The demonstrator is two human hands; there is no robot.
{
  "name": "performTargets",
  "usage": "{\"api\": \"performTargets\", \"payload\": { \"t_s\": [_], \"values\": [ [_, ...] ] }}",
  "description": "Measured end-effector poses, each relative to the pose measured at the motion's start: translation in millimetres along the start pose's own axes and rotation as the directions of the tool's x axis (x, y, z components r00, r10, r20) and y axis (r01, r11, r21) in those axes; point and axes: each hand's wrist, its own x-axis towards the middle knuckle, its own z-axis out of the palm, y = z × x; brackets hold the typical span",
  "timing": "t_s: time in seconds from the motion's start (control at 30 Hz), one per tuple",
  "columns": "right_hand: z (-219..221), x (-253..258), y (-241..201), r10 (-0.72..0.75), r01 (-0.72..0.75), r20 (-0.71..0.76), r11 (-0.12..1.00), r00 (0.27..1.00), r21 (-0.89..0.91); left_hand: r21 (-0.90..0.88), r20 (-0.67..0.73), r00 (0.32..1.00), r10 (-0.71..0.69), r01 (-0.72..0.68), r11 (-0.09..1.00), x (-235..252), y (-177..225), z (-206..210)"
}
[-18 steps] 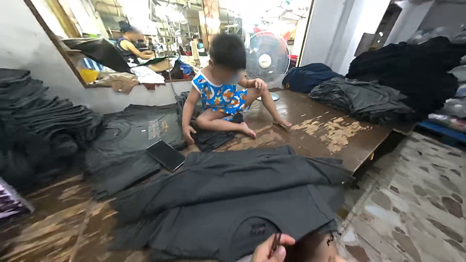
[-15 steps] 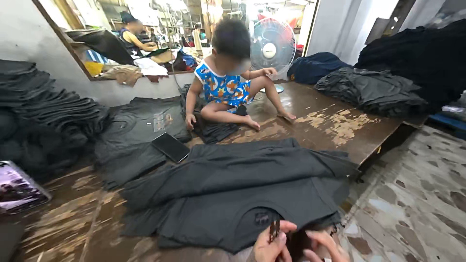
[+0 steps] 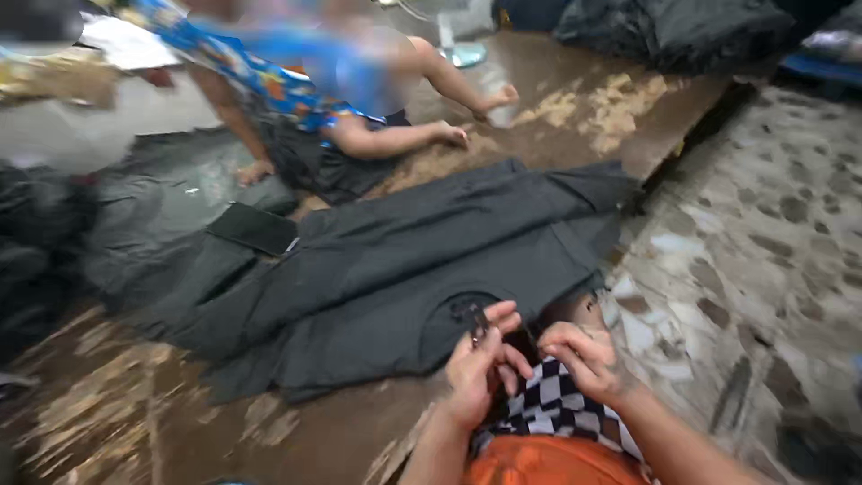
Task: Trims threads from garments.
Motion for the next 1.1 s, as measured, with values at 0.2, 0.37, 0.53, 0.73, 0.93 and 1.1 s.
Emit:
{"api": "performTargets", "payload": {
  "t_s": [0.2,0.37,0.53,0.73,0.93,1.1],
  "values": [
    [-10,-7,-14,0.006,-0.006,0.026,1.000,1.000,0.001,-0.143,0.061,0.994,0.089,-0.079,0.987,9,-6,-7],
    [-17,-3,14,0.244,-0.246,-0.062,0.969,0.968,-0.017,-0.143,0.078,0.992,0.099,-0.087,0.986,7,-9,-6],
    [3,16,11,0.436,-0.429,0.056,0.843,0.898,0.324,0.100,0.119,0.975,0.189,-0.201,0.974,4,-11,-5],
    [11,6,13,0.488,-0.437,0.060,0.711,0.871,0.551,0.827,0.174,0.939,0.296,-0.302,0.474,7,30,-24],
    [2,-5,12,0.347,-0.322,0.028,0.836,0.937,0.445,0.946,0.322,0.925,0.200,-0.308,-0.100,6,53,-9],
    [-5,0,3,0.212,-0.209,-0.004,0.964,0.977,0.162,0.890,0.437,0.872,0.222,-0.383,-0.247,12,53,7]
  ]
}}
